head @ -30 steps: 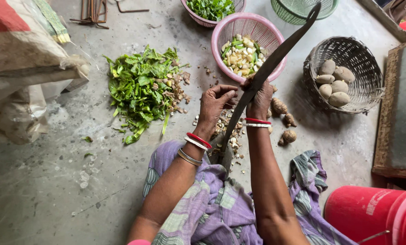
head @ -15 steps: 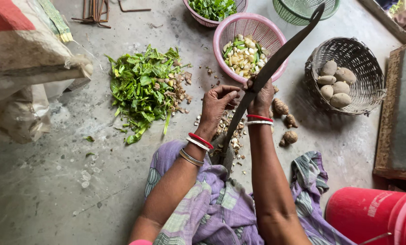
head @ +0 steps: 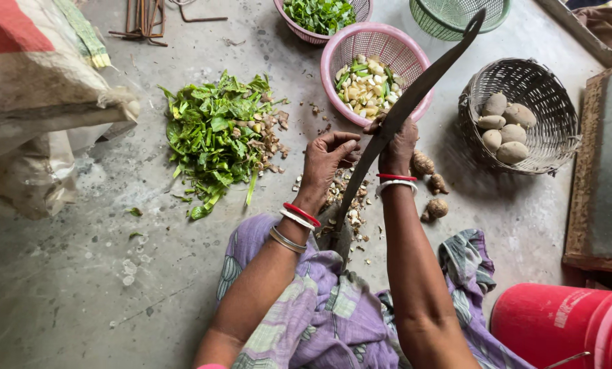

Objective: The person sits on the floor and uses a curved blade to peel small root vegetables. They hold each vegetable in one hand and scrape the skin off with the blade, placing the peeled pieces into a nearby pink basket.

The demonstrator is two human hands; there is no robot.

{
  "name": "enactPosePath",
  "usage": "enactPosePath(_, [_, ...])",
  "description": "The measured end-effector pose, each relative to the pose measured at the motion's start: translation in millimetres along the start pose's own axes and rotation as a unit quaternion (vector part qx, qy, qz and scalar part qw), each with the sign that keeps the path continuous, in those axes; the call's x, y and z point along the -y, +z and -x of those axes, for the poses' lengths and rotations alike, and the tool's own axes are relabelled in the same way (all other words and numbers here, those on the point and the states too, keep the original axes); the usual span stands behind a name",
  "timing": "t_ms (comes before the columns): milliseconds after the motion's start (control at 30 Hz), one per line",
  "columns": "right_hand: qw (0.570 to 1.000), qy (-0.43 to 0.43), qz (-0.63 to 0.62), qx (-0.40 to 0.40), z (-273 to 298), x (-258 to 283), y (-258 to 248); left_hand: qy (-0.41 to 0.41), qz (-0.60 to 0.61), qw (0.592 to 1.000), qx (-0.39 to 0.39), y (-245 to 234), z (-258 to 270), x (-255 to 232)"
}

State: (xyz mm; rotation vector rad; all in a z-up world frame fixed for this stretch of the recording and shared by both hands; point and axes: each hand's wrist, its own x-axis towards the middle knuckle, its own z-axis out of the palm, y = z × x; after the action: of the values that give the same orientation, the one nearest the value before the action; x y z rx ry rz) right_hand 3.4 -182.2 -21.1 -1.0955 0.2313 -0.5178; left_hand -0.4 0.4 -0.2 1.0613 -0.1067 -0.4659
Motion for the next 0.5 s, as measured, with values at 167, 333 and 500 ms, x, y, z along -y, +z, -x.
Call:
enactPosePath(167, [0.972, 0.155, -0.171, 0.037, -27.9, 1.3, 12.9, 0.004, -0.006, 1.000, -0.014, -7.8, 2.6, 0.8])
enactPosePath(333, [0.991, 0.034, -0.128, 0.007, -22.3, -2.1, 14.6, 0.007, 0.005, 1.000, -0.005, -4.3, 1.1, -0.6])
enactPosePath(500, [0.984, 0.046, -0.172, -0.033, -15.8, -2.5, 9.9, -0.006, 0.017, 1.000, 0.001, -3.0, 1.5, 3.2])
